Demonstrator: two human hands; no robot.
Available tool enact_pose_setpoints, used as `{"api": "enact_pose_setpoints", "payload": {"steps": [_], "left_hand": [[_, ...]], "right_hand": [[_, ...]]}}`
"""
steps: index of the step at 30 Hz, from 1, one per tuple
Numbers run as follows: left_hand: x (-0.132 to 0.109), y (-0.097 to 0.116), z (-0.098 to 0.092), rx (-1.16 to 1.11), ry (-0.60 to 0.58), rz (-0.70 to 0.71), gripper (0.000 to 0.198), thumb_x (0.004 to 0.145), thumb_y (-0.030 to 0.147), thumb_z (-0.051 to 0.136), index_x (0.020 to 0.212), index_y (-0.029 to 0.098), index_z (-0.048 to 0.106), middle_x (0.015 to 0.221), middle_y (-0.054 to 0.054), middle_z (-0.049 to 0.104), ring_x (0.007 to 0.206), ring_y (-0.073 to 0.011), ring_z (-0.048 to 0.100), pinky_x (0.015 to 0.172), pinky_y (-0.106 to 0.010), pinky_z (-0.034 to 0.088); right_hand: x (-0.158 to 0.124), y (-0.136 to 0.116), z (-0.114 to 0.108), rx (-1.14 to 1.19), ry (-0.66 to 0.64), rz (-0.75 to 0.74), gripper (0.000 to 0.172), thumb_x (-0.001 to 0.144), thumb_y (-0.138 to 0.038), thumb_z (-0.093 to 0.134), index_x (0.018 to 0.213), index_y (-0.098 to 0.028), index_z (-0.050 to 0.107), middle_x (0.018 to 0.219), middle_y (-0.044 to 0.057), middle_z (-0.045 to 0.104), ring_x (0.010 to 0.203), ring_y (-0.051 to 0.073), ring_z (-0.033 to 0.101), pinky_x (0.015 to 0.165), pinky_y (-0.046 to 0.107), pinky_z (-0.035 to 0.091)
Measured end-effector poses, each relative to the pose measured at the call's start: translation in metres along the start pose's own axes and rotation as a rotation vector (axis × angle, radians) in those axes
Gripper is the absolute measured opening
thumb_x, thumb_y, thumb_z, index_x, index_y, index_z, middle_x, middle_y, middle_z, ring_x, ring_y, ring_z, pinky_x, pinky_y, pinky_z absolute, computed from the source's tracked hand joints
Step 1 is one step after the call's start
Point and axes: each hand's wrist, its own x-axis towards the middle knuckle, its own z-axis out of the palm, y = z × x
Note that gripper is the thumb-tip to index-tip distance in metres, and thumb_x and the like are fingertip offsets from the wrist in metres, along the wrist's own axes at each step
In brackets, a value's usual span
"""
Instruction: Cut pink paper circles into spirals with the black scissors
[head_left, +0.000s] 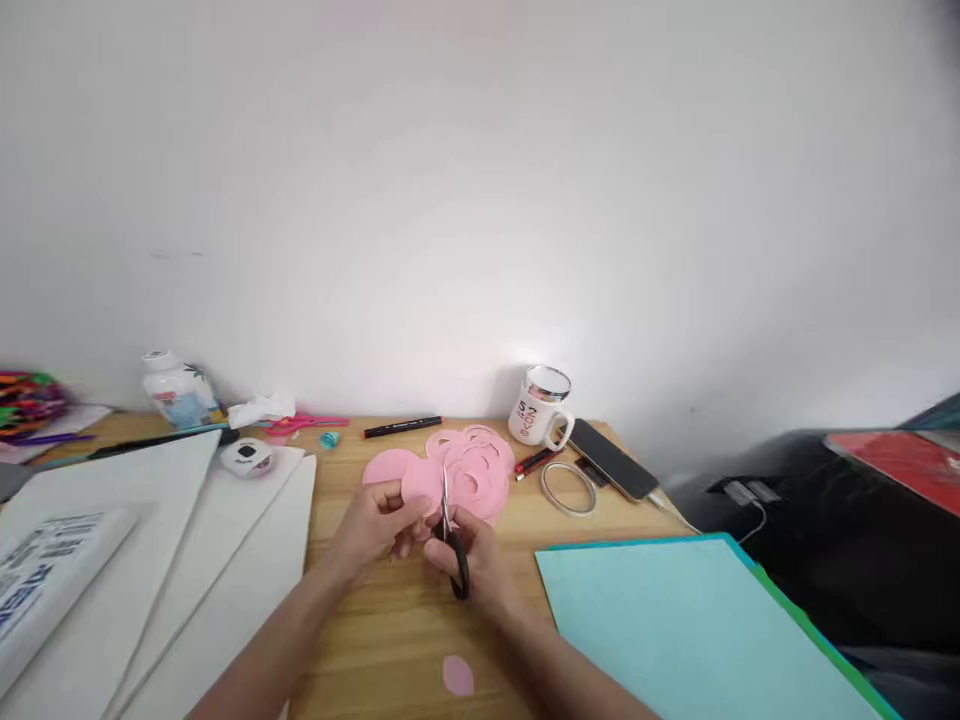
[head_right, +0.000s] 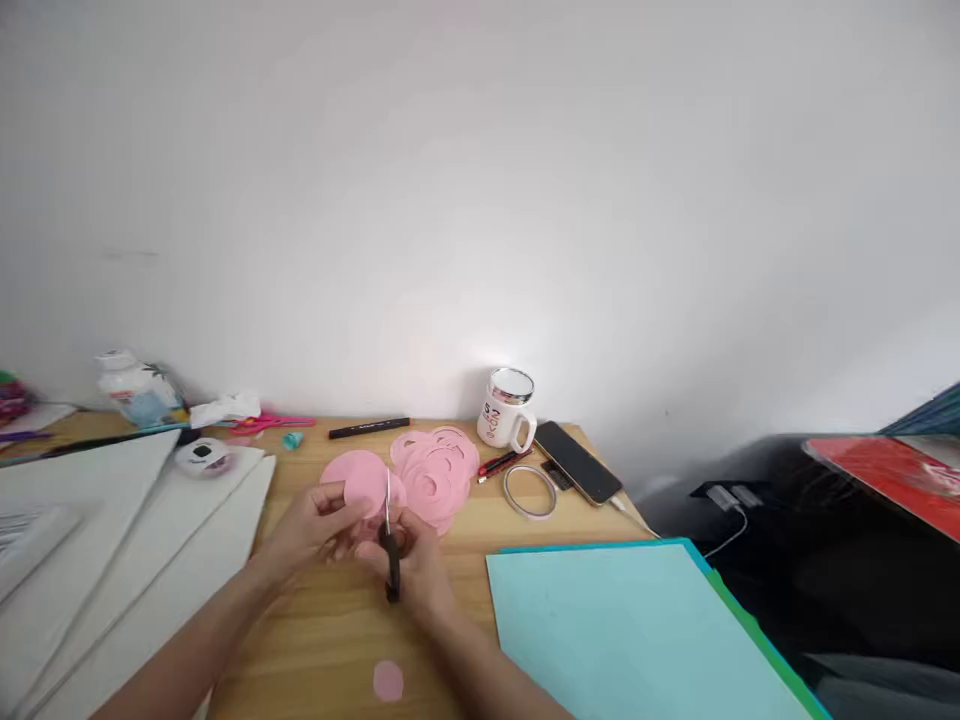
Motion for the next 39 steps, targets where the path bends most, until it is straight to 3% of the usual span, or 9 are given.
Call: {"api": "enact_pose_setpoints", "payload": {"steps": [10, 27, 33, 39], "left_hand": [[0.0026, -0.0012, -0.001, -0.073, -0.007, 0.04, 0.037, 0.066, 0.044, 0.068, 0.053, 0.016, 0.049, 0.039, 0.006, 0.051, 0.028, -0.0041, 0.039, 0.029, -0.015, 0.024], [0.0031, -0.0032, 0.0014, -0.137, -0.011, 0.036, 0.035, 0.067, 0.04, 0.07, 0.055, 0.014, 0.05, 0.045, 0.003, 0.057, 0.028, -0.004, 0.042, 0.028, -0.014, 0.026], [0.0026, -0.0022, 0.0009, -0.097, -0.016, 0.022, 0.033, 0.066, 0.041, 0.069, 0.057, 0.014, 0.053, 0.045, 0.004, 0.056, 0.028, -0.0037, 0.041, 0.028, -0.015, 0.026], [0.0009, 0.0001, 0.0013, -0.086, -0.012, 0.033, 0.034, 0.066, 0.042, 0.068, 0.056, 0.016, 0.049, 0.042, 0.005, 0.054, 0.029, -0.0037, 0.04, 0.029, -0.015, 0.025]], "right_hand": [[-0.0028, 0.003, -0.0034, -0.008, 0.012, 0.036, 0.042, 0.061, -0.05, 0.072, 0.077, -0.018, 0.052, 0.045, -0.008, 0.048, 0.039, 0.007, 0.038, 0.04, 0.019, 0.028], [-0.005, 0.0069, -0.0024, -0.002, -0.017, 0.022, 0.039, 0.063, -0.047, 0.072, 0.078, -0.018, 0.052, 0.047, -0.007, 0.047, 0.039, 0.008, 0.039, 0.039, 0.019, 0.028], [-0.0045, -0.0009, -0.0038, 0.016, -0.028, -0.044, 0.04, 0.061, -0.044, 0.076, 0.082, -0.018, 0.053, 0.059, -0.005, 0.047, 0.05, 0.008, 0.033, 0.044, 0.019, 0.026], [-0.0048, 0.0037, -0.006, 0.002, -0.02, -0.023, 0.039, 0.064, -0.045, 0.073, 0.083, -0.018, 0.053, 0.053, -0.008, 0.039, 0.046, 0.007, 0.029, 0.043, 0.019, 0.023]]}}
